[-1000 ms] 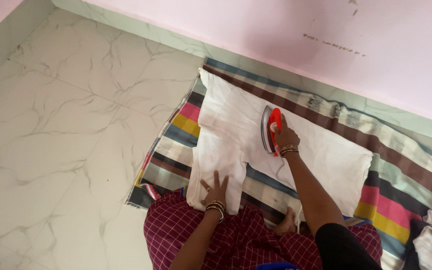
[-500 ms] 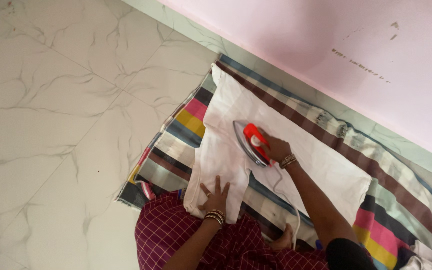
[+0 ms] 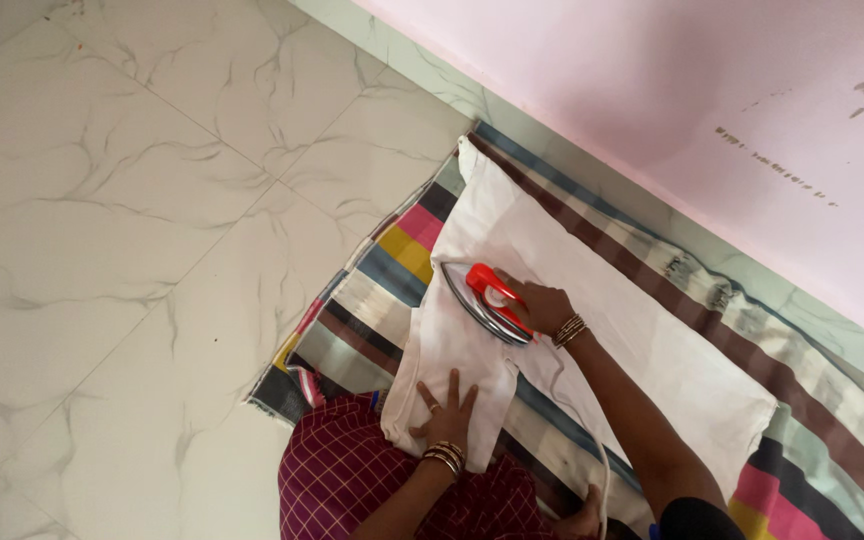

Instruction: The person irons a white shirt laid out on a striped mat on the floor. They use a red electric iron to smooth the fabric, repeatedly moving the iron over the shirt and adjusting it with their hands.

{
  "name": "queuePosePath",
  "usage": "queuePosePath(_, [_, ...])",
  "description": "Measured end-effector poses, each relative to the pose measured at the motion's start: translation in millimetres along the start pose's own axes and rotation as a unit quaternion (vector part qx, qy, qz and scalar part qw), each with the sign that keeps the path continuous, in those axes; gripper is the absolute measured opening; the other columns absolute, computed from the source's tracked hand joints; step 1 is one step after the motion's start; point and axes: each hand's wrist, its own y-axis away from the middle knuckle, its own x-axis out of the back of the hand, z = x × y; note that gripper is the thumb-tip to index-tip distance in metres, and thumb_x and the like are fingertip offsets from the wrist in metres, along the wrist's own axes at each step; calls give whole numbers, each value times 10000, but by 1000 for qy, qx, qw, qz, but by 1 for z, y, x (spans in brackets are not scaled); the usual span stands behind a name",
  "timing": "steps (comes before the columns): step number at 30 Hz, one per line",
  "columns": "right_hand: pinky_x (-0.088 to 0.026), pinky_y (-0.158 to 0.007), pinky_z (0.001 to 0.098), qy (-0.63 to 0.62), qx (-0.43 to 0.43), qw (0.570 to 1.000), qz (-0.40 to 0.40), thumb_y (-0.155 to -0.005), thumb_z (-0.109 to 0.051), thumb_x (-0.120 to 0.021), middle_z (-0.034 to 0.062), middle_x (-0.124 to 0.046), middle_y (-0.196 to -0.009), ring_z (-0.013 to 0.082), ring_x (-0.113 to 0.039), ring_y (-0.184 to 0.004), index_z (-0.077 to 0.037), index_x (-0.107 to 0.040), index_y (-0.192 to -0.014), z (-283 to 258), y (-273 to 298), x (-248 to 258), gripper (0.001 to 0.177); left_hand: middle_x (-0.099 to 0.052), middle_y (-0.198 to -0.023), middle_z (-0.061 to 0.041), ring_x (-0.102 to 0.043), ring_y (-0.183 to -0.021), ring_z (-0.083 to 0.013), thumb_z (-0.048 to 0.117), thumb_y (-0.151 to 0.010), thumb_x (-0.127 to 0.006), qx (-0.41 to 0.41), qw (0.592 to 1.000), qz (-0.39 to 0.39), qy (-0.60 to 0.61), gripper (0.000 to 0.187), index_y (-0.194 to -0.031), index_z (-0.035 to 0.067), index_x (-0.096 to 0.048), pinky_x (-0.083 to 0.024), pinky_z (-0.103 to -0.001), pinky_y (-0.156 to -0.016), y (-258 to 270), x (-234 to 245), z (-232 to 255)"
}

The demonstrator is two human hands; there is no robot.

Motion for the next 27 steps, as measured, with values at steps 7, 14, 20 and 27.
queuePosePath(7, [-546, -626, 544, 1, -175, 974, 145, -983, -490, -515, 137, -725, -848, 374, -705, -725, -385, -300, -1614, 10, -77, 5, 676, 228, -1693, -131, -90, -1468, -630, -187, -661, -846, -1, 1000, -2, -8, 1456, -1668, 349, 58, -575, -613, -866, 7, 9, 0])
queuePosePath(14, [-549, -616, 550, -16, -227, 963, 144, -999, -493, -504, 145, -726, -874, 371, -714, -727, -399, -268, -1618, 16, -111, 4, 669, 286, -1681, -75, -5, -1489, -622, -70, -756, -832, 14, 995, -54, 80, 1350, -1646, 404, 67, -563, -661, -879, 23, 44, -2])
queuePosePath(20, [-564, -602, 527, -82, -296, 938, 163, -1009, -467, -484, 163, -728, -877, 348, -727, -746, -402, -263, -1629, 20, -46, -6, 660, 317, -1672, -9, 48, -1509, -583, 28, -747, -876, 42, 993, -43, 103, 1364, -1621, 454, 81, -532, -652, -948, 32, 52, 1])
queuePosePath(27, [-558, -627, 539, -84, -440, 869, 211, -1015, -488, -499, 175, -730, -902, 354, -727, -785, -380, -329, -1592, 100, 111, -37, 611, 316, -1697, 19, 31, -1521, -603, 60, -722, -859, 32, 997, -10, 63, 1371, -1622, 484, 84, -628, -447, -851, 25, 33, 2])
